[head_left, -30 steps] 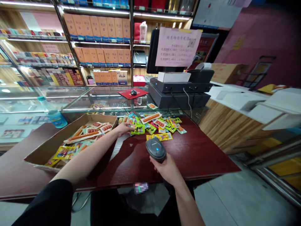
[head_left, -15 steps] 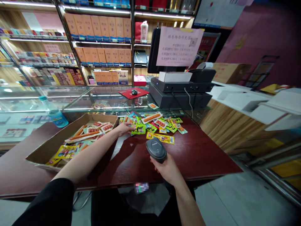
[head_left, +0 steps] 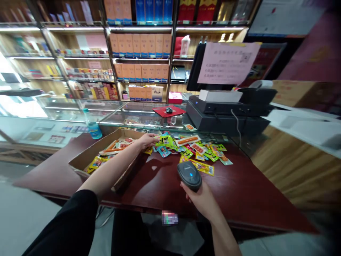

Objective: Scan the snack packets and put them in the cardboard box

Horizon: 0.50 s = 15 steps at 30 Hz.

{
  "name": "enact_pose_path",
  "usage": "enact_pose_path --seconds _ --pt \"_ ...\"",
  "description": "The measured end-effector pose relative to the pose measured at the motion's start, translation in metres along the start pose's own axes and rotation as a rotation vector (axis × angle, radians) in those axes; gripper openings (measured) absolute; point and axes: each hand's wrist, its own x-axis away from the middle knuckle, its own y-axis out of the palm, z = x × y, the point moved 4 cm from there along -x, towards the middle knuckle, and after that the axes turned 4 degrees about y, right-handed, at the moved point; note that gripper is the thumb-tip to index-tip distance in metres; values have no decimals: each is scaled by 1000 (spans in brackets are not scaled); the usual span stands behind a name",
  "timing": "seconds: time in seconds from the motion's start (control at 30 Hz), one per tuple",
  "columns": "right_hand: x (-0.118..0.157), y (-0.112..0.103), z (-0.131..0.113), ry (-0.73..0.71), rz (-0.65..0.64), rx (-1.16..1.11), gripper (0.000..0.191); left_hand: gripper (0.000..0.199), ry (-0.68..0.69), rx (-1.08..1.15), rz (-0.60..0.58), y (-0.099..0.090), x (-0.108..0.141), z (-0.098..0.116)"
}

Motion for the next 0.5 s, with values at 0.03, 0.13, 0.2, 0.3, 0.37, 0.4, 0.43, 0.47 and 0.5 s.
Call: enact_pose_path --seconds 0.03,0.13,0.2,0.3,0.37,0.4,0.43,0.47,0.5 --pt "-2 1 0 -6 -8 3 37 36 8 3 19 -12 4 6" --pt "-7 7 0 -1 -39 7 40 37 44 -3 94 -59 19 22" --pt "-10 11 -2 4 -55 14 41 36 75 -22 188 -96 31 30" --pt "-13 18 -6 2 -74 23 41 35 131 -40 277 -144 51 39" --pt "-14 22 -8 4 -98 23 40 36 171 -28 289 -163 62 42" --pt "-15 24 -9 5 -106 19 40 36 188 -23 298 -168 65 43" --pt "-15 26 -10 4 -108 10 39 36 196 -23 310 -171 68 43" --pt "-14 26 -11 1 -106 1 39 36 196 -27 322 -171 68 43" --pt "-14 27 -11 -3 -102 -4 38 36 188 -35 326 -168 68 42"
